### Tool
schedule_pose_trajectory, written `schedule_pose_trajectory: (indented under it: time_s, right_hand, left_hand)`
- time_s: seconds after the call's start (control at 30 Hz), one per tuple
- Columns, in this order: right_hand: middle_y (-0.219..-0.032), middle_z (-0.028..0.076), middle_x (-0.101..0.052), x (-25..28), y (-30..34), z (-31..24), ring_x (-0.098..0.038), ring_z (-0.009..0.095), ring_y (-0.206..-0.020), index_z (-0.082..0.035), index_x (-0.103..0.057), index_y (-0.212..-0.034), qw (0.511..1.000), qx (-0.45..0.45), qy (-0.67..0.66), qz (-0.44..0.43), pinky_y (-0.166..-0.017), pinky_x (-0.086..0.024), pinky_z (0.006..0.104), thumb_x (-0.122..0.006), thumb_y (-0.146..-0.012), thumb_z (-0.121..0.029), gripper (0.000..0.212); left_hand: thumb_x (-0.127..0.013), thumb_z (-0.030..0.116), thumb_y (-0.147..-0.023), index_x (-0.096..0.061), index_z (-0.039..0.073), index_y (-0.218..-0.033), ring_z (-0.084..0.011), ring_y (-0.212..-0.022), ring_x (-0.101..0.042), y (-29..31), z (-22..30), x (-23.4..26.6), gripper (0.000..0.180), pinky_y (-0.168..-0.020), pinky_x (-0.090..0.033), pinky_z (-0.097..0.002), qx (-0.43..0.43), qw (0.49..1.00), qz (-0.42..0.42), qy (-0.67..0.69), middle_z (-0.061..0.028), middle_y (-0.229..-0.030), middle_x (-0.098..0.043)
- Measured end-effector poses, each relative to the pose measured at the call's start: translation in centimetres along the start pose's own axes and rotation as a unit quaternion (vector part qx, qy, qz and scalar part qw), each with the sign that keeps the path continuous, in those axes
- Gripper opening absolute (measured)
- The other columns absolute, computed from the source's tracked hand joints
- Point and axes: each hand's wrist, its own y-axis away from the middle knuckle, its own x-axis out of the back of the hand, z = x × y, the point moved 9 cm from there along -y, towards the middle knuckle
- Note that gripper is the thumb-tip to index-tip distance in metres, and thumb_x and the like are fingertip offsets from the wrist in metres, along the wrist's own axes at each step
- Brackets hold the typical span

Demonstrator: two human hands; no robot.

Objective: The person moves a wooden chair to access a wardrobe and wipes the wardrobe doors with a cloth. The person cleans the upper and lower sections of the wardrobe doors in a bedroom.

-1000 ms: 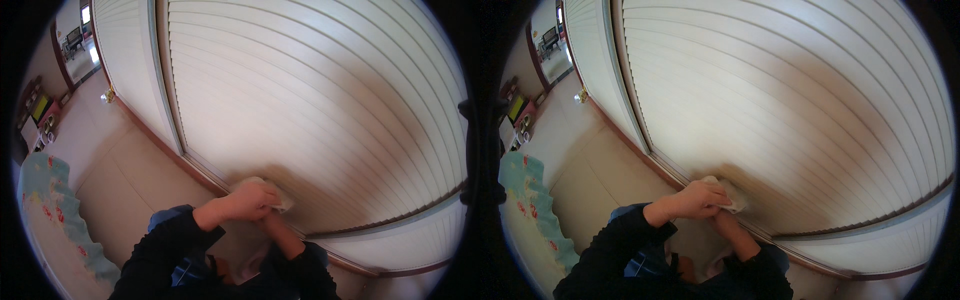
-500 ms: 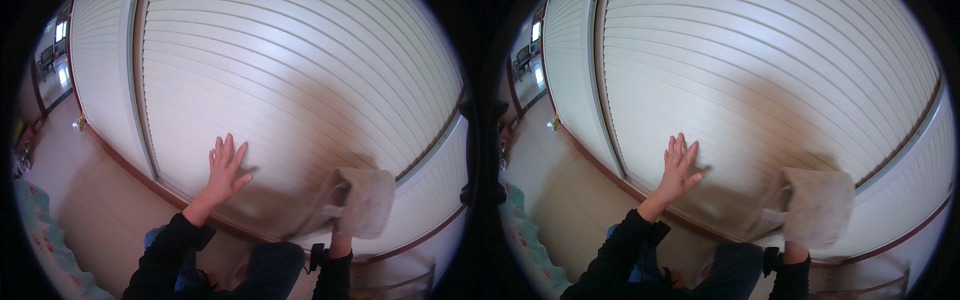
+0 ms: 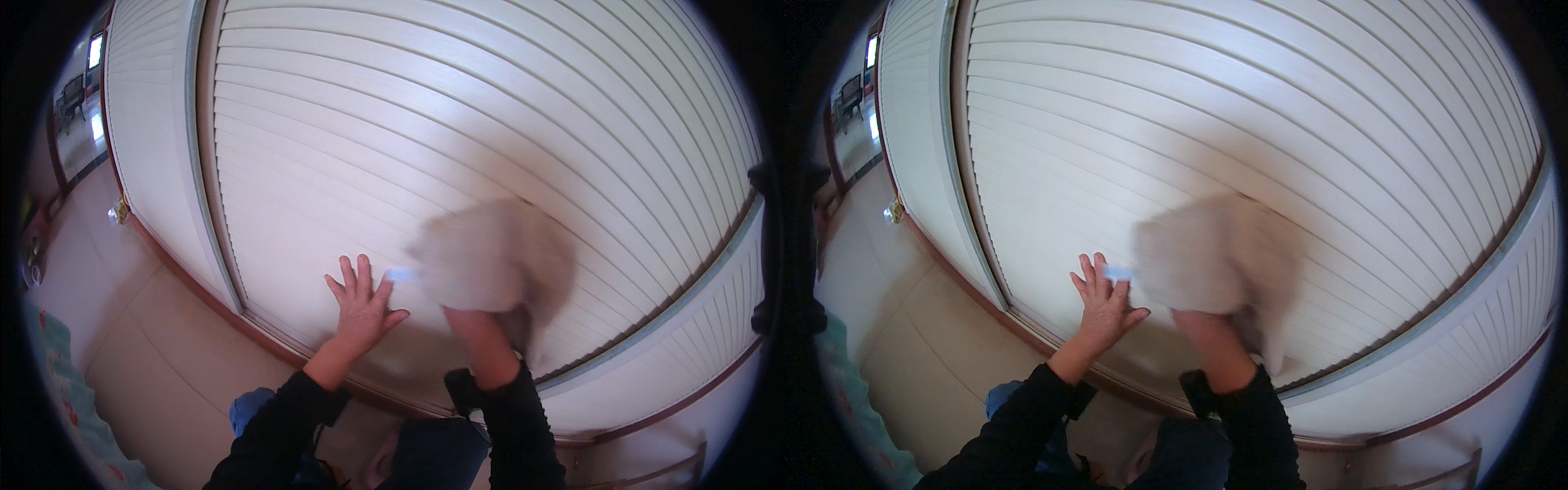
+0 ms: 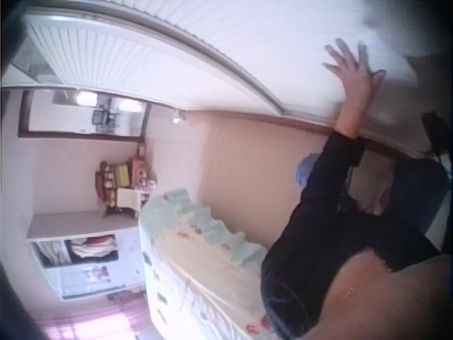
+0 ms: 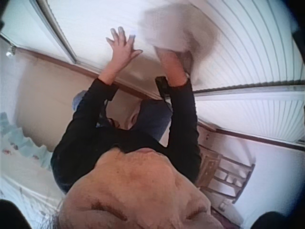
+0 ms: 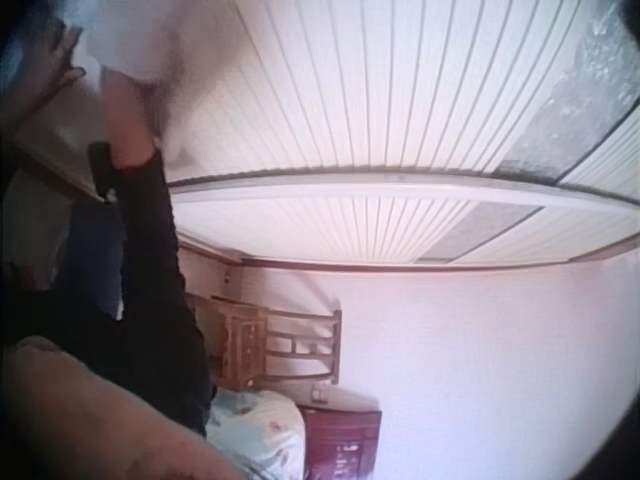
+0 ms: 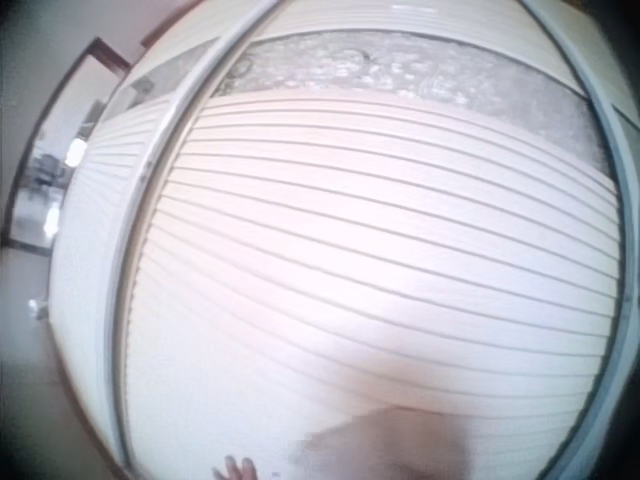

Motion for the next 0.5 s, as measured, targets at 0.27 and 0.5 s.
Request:
schedule_pose_trajectory:
  time_s: [0.27, 0.5]
  right_hand:
    - [-0.131, 0.013, -0.040, 0.9, 2.6, 2.1, -0.035, 0.030, -0.123, -0.009, -0.040, -0.128, 0.978, 0.165, 0.126, -0.009, -0.104, -0.025, 0.0405, -0.051, -0.080, -0.028, 0.052]
    - [-0.126, 0.013, -0.045, 12.5, 6.8, 9.9, -0.037, 0.029, -0.120, -0.010, -0.048, -0.122, 0.982, -0.086, 0.145, 0.087, -0.102, -0.027, 0.0433, -0.052, -0.079, -0.027, 0.046]
  left_hand:
    - [-0.072, 0.035, -0.067, -0.042, 0.021, -0.128, -0.0413, -0.132, -0.010, 0.8, -0.9, 1.2, 0.070, -0.091, -0.011, -0.0710, -0.013, 1.000, 0.009, -0.002, -0.0149, -0.144, -0.019]
    - [-0.069, 0.023, -0.072, -0.035, 0.028, -0.133, -0.0420, -0.133, -0.008, 1.3, -1.9, 2.8, 0.071, -0.093, -0.009, -0.0707, 0.062, 0.997, -0.049, -0.010, -0.0119, -0.145, -0.016]
